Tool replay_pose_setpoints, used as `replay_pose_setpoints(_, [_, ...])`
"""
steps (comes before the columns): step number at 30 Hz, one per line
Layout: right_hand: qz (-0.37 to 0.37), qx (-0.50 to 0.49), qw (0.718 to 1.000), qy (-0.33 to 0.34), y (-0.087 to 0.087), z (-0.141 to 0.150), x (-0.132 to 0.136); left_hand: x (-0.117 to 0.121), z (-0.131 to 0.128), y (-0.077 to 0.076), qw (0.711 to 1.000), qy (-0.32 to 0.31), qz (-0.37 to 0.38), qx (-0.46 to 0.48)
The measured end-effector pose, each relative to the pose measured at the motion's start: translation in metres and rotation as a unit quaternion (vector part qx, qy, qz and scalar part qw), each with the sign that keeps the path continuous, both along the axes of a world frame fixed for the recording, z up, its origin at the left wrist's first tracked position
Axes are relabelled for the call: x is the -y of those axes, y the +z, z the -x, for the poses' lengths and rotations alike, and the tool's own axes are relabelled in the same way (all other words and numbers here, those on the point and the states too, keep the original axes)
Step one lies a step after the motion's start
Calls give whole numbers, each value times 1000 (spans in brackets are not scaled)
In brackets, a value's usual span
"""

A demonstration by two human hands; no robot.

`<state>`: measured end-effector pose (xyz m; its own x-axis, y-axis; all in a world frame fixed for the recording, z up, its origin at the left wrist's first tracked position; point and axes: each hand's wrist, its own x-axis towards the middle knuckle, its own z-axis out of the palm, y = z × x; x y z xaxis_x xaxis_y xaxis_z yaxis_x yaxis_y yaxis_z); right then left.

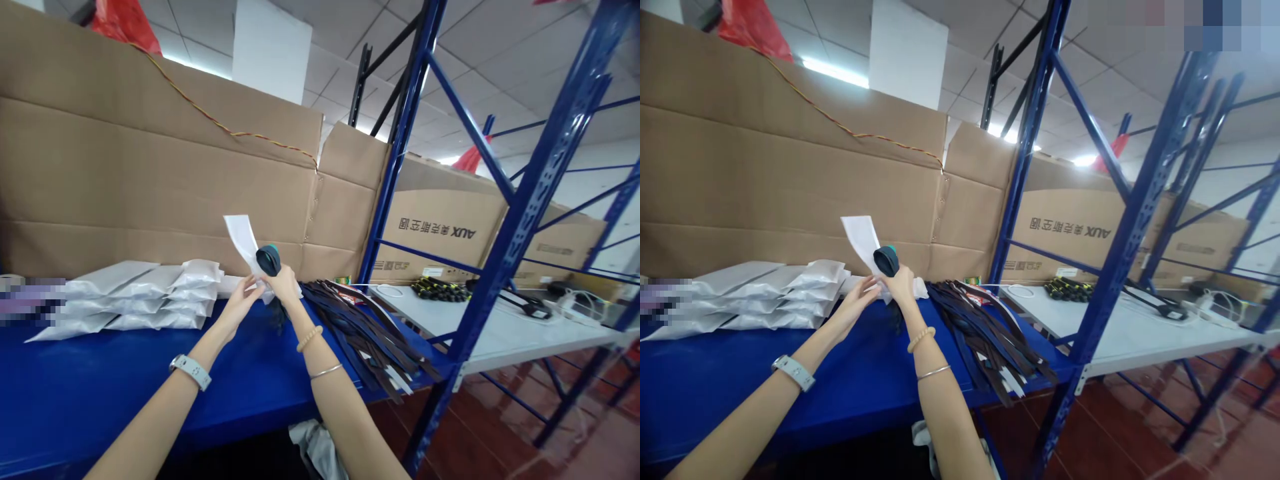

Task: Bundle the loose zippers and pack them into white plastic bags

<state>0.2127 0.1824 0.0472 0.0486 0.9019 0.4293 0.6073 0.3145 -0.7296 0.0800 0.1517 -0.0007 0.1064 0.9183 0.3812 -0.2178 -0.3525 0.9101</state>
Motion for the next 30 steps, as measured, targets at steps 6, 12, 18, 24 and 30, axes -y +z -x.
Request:
replay_pose_setpoints(6, [65, -99, 963, 240, -5, -1, 16, 13, 6, 18, 995, 38, -77, 41])
replay_pose_setpoints(12, [129, -164, 897, 389, -12, -3, 25, 15, 10, 24, 992, 51, -76, 90])
replay_pose_setpoints(18, [162, -193, 868, 427, -14, -8, 32, 14, 31, 33, 971, 78, -89, 207])
replay_pose_setpoints(24, [288, -125, 818, 482, -22, -2, 34, 14, 59, 43, 941, 88, -86, 316])
replay_pose_setpoints(30, [375, -85, 761, 522, -34, 14, 30, 18, 62, 40, 952, 11, -65, 298])
